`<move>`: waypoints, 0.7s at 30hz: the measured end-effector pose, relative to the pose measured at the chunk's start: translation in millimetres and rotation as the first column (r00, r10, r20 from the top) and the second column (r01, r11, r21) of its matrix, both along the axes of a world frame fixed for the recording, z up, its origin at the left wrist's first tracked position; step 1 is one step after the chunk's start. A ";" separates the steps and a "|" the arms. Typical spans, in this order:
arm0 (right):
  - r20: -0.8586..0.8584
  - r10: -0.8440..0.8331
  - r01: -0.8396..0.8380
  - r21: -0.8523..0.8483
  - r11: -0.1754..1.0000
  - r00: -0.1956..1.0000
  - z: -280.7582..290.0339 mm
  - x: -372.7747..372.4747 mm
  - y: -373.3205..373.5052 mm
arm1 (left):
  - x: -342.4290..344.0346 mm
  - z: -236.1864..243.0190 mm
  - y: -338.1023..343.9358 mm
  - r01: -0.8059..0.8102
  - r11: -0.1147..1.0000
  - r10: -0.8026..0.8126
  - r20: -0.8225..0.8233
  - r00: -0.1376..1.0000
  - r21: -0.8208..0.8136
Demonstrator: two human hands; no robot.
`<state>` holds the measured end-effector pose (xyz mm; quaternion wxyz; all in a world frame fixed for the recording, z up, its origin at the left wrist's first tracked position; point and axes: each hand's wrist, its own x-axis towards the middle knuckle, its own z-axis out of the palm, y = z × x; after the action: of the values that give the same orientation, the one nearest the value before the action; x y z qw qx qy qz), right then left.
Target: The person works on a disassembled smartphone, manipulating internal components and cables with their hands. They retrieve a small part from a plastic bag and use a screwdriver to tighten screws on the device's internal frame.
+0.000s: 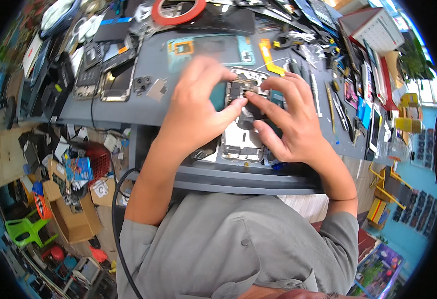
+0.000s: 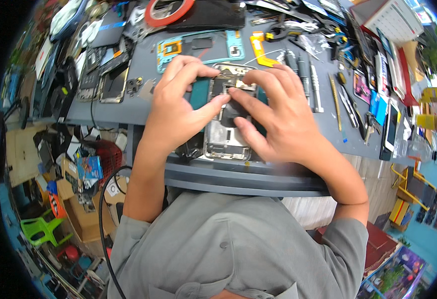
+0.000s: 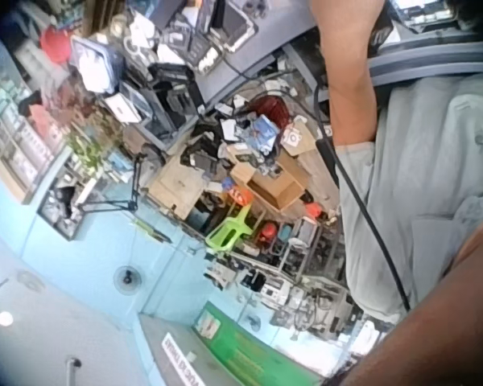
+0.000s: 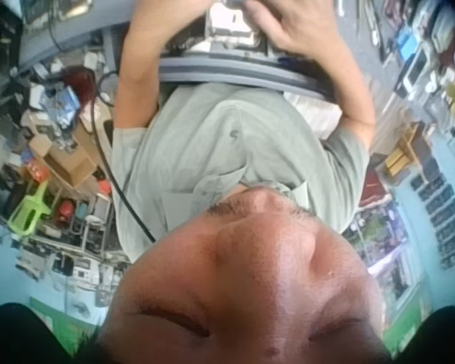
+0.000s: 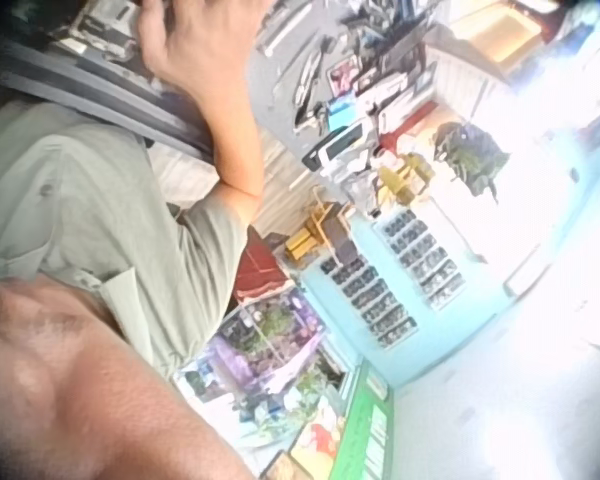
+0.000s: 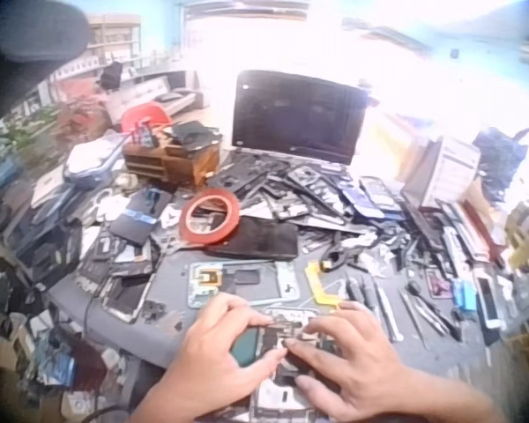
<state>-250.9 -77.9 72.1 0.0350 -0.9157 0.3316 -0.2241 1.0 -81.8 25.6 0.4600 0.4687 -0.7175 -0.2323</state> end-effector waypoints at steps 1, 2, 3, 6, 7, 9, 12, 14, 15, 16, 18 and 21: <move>0.018 0.011 -0.011 0.010 1.000 1.000 2.2 1.4 -0.7 | -0.1 -0.1 0.2 0.000 1.000 0.000 0.000 1.000 0.009; 0.061 0.029 -0.029 -0.011 1.000 0.998 2.3 0.8 -2.2 | -1.0 0.7 -0.4 -0.005 1.000 0.005 0.013 1.000 -0.001; 0.072 0.031 -0.029 -0.030 0.999 0.997 3.1 -1.4 -3.4 | -0.1 1.3 0.0 -0.015 1.000 0.015 0.027 1.000 -0.009; 0.090 -0.123 0.130 -0.071 0.989 0.988 11.2 -20.7 -1.9 | -0.5 0.8 0.6 -0.033 0.999 0.033 0.053 0.998 -0.012; 0.118 -0.215 0.229 -0.124 0.966 0.970 14.1 -32.1 -7.6 | 0.2 2.0 1.0 -0.037 0.999 0.037 0.059 0.998 -0.007; 0.123 -0.477 0.486 -0.065 0.871 0.870 19.7 -65.2 -13.3 | -1.4 4.7 2.2 -0.052 0.999 0.052 0.076 0.996 0.001; -0.092 -0.698 0.695 -0.065 0.716 0.711 11.4 -114.8 -13.0 | -4.1 4.5 1.1 -0.030 0.999 0.029 0.052 0.998 0.019; -0.166 -0.733 0.726 -0.112 0.679 0.660 1.0 -122.1 -12.4 | -4.5 5.8 0.9 -0.043 0.999 0.042 0.058 0.997 0.013; -0.173 -0.725 0.718 -0.112 0.687 0.666 -1.4 -122.7 -12.2 | -4.1 5.9 0.9 -0.040 0.999 0.039 0.058 0.998 0.021; -0.181 -0.719 0.712 -0.112 0.693 0.671 -3.4 -122.9 -12.3 | -3.9 5.9 0.4 -0.036 0.999 0.034 0.058 0.998 0.028; -0.187 -0.695 0.686 -0.119 0.718 0.694 -5.1 -123.5 -15.0 | -2.5 6.1 -0.7 -0.037 0.999 0.035 0.078 0.996 0.028; -0.156 -0.658 0.644 -0.137 0.753 0.737 -1.9 -116.3 -20.3 | -3.0 1.5 -0.3 -0.040 0.999 0.040 0.052 0.998 -0.006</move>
<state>-367.2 -98.2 70.2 -0.1121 -0.7599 0.6239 -0.1439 -1.9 -82.1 27.1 0.4471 0.4874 -0.7203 -0.2090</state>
